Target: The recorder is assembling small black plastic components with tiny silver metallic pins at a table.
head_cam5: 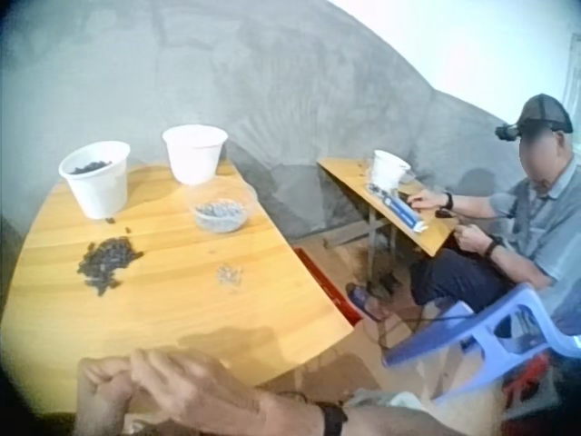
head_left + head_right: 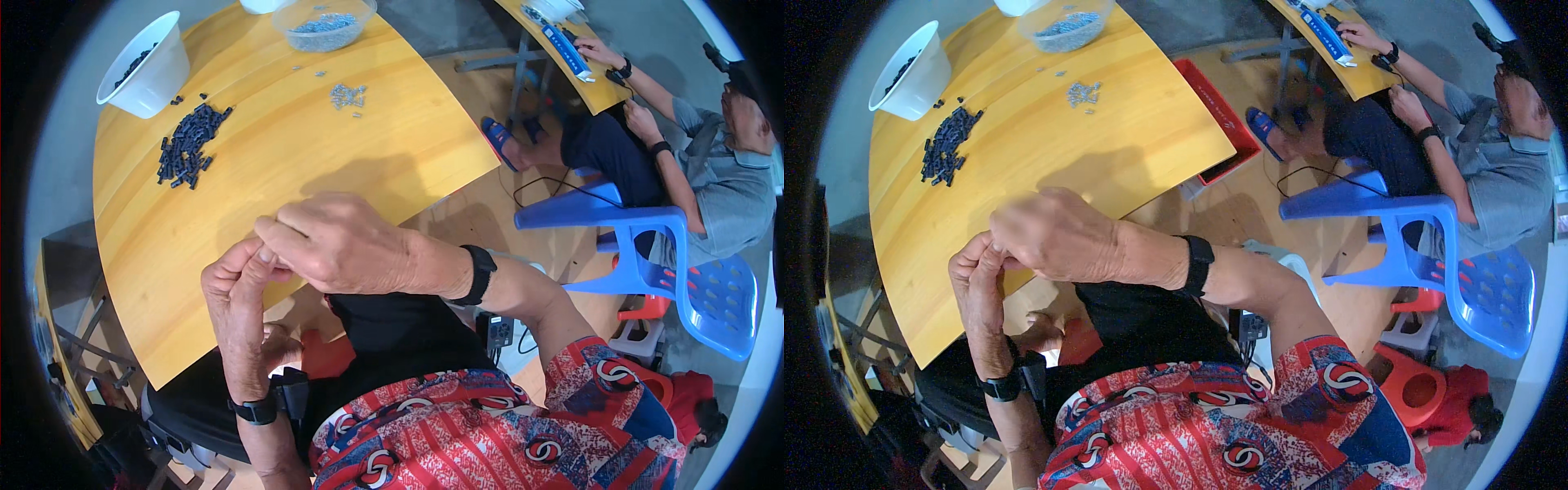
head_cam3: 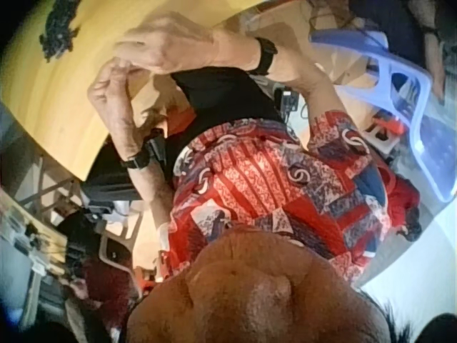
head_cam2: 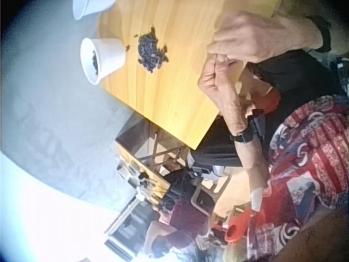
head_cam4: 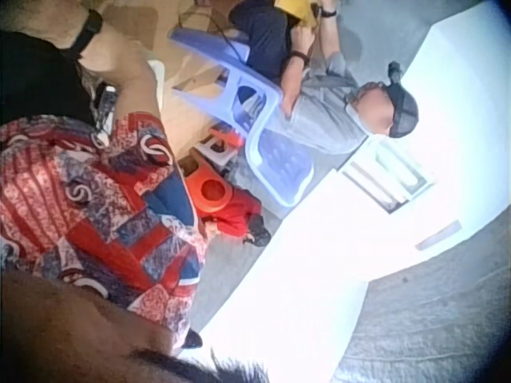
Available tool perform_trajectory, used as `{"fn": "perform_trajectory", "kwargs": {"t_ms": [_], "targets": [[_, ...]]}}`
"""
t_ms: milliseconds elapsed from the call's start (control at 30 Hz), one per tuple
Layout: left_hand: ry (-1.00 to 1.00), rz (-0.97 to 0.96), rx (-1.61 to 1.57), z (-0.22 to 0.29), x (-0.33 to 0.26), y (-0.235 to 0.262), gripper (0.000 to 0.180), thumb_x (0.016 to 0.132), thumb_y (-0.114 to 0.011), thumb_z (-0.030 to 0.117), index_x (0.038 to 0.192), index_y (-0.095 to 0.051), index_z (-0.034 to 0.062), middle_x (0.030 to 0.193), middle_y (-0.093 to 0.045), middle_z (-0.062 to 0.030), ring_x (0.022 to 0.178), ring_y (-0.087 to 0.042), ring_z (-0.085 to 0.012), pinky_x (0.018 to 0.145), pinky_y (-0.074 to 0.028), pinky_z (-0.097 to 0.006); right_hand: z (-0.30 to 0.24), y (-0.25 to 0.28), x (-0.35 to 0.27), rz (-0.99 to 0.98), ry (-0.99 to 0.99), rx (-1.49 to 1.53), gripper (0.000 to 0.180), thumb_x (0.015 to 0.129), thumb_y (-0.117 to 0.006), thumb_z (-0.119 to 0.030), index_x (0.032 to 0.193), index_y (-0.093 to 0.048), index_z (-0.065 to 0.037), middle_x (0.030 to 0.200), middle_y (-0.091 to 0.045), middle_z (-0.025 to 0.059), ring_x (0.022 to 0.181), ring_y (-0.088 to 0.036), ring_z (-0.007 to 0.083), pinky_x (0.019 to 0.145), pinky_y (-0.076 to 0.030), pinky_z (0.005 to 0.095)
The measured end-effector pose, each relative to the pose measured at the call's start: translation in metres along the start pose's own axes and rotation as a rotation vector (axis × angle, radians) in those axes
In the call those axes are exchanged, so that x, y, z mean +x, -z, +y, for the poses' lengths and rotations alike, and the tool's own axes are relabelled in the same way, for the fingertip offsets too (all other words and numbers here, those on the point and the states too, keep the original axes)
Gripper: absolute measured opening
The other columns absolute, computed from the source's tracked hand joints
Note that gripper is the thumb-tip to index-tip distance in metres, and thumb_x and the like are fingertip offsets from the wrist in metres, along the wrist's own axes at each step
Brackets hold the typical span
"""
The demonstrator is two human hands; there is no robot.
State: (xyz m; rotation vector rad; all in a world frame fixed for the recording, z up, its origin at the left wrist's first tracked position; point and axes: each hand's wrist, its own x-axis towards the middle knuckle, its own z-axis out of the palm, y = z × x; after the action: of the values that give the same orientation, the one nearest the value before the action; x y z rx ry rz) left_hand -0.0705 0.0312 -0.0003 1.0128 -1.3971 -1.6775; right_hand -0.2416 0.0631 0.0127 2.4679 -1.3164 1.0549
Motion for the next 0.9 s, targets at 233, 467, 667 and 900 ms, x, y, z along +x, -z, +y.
{"fn": "perform_trajectory", "kwargs": {"t_ms": [233,467,667,900], "targets": [[0.003,0.025,0.008,0.005,0.002,0.004,0.023,0.088,-0.062,0.018,0.094,-0.068,-0.0028,0.080,-0.068,-0.0107,0.072,-0.063,-0.0156,0.069,-0.051,-0.027,0.043,0.070,-0.037,0.277,-0.155,-0.109,0.029,0.084,-0.058,-0.002,0.112,-0.060,-0.005,0.087,-0.064,0.0069,0.067,-0.062,0.0155,0.060,-0.050,0.0237],[-0.013,0.032,0.022,0.004,0.006,0.006,0.022,0.089,-0.061,0.018,0.095,-0.067,-0.0019,0.083,-0.068,-0.0103,0.070,-0.063,-0.0143,0.064,-0.050,-0.025,0.141,0.123,-0.107,0.322,-0.898,-0.113,0.026,0.085,-0.053,-0.004,0.109,-0.062,-0.004,0.087,-0.065,0.0133,0.066,-0.062,0.0193,0.061,-0.050,0.0299],[-0.004,0.009,-0.039,0.001,0.007,0.005,0.019,0.088,-0.060,0.014,0.094,-0.067,-0.0025,0.084,-0.069,-0.0116,0.070,-0.064,-0.0143,0.064,-0.052,-0.025,0.227,0.081,-0.195,-0.116,-0.937,-0.488,0.033,0.083,-0.057,-0.019,0.113,-0.059,-0.008,0.099,-0.061,0.0234,0.092,-0.059,0.0400,0.077,-0.047,0.0464],[0.024,0.024,-0.109,0.006,0.002,0.006,0.015,0.087,-0.063,0.010,0.095,-0.068,-0.0018,0.082,-0.068,-0.0082,0.072,-0.064,-0.0123,0.065,-0.053,-0.025,0.195,0.100,-0.149,0.207,-1.039,-0.057,0.030,0.080,-0.061,-0.008,0.108,-0.063,0.000,0.099,-0.067,0.0119,0.082,-0.064,0.0179,0.074,-0.050,0.0281]]}}
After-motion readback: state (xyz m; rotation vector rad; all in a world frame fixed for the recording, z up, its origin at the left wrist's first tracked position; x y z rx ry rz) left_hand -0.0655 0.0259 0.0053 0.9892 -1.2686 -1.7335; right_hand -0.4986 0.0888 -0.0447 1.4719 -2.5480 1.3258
